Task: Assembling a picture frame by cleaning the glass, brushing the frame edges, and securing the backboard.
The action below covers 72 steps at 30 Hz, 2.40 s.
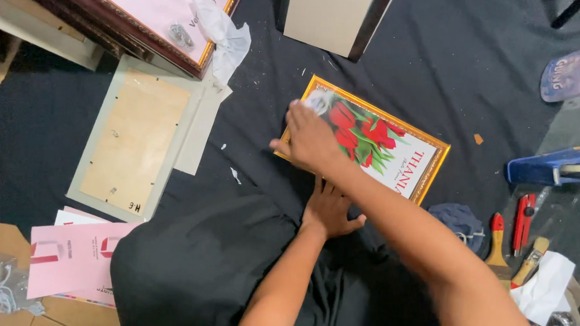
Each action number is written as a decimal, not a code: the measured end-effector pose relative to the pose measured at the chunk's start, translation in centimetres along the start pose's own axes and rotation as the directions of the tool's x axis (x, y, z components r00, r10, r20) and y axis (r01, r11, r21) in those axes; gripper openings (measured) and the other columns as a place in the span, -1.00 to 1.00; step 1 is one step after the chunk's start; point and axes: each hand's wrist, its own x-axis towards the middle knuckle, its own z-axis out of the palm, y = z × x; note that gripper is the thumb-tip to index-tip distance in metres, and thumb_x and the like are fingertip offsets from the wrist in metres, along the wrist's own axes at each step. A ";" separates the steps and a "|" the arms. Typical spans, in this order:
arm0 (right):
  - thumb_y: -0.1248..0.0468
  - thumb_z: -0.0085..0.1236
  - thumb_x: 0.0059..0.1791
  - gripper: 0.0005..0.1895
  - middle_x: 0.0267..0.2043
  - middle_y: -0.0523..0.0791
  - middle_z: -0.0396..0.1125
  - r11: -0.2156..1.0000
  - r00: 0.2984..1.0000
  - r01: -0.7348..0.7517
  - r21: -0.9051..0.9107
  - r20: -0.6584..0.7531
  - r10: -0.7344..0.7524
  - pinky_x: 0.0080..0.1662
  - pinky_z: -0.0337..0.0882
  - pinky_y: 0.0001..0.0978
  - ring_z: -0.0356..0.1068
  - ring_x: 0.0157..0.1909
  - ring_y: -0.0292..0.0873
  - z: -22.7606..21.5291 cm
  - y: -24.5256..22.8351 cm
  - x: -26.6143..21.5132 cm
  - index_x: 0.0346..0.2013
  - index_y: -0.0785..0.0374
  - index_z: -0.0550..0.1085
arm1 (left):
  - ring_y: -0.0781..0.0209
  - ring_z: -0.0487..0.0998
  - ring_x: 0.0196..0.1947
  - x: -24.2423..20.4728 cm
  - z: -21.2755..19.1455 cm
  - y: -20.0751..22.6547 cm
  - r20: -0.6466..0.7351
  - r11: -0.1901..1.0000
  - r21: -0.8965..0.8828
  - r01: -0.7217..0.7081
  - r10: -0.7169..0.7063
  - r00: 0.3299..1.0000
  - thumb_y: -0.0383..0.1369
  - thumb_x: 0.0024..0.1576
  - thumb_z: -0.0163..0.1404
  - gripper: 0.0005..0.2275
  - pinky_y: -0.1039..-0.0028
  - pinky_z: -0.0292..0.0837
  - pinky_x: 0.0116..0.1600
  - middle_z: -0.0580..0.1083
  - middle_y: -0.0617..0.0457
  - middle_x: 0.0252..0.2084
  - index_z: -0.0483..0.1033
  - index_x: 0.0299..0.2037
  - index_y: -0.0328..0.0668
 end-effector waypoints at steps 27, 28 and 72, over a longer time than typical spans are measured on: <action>-0.31 -0.46 0.17 -0.07 0.60 0.22 -0.24 0.840 0.867 -0.491 0.229 0.217 0.448 0.48 -0.12 0.11 -0.25 0.62 0.22 -2.7 5.8 -5.4 0.51 0.45 -0.04 | -0.19 -0.05 0.54 0.6 -2.5 0.6 -0.006 1.000 0.001 -0.002 0.002 1.000 0.25 -0.05 -0.04 -0.27 -0.23 -0.22 0.51 0.15 -0.13 0.46 0.36 0.33 0.17; -0.31 -0.46 0.17 -0.07 0.60 0.22 -0.24 0.839 0.863 -0.498 0.220 0.212 0.458 0.48 -0.12 0.11 -0.25 0.62 0.22 -2.4 6.6 -7.2 0.51 0.45 -0.04 | -0.19 -0.05 0.54 0.5 -1.8 0.4 -0.010 1.000 -0.005 -0.013 0.013 1.000 0.25 -0.05 -0.04 -0.27 -0.23 -0.22 0.51 0.15 -0.13 0.46 0.36 0.33 0.17; -0.05 0.10 0.03 -0.07 0.49 0.29 0.02 0.142 0.281 -0.916 0.374 0.348 0.895 0.45 0.05 0.15 0.02 0.52 0.25 -3.8 8.2 -19.2 0.54 0.30 -0.02 | -0.24 -0.38 0.58 6.0 -16.4 -4.7 0.654 0.905 0.193 0.379 -0.407 0.638 -0.11 0.39 -0.55 -0.55 -0.21 -0.37 0.47 -0.19 0.19 0.63 0.09 0.49 0.43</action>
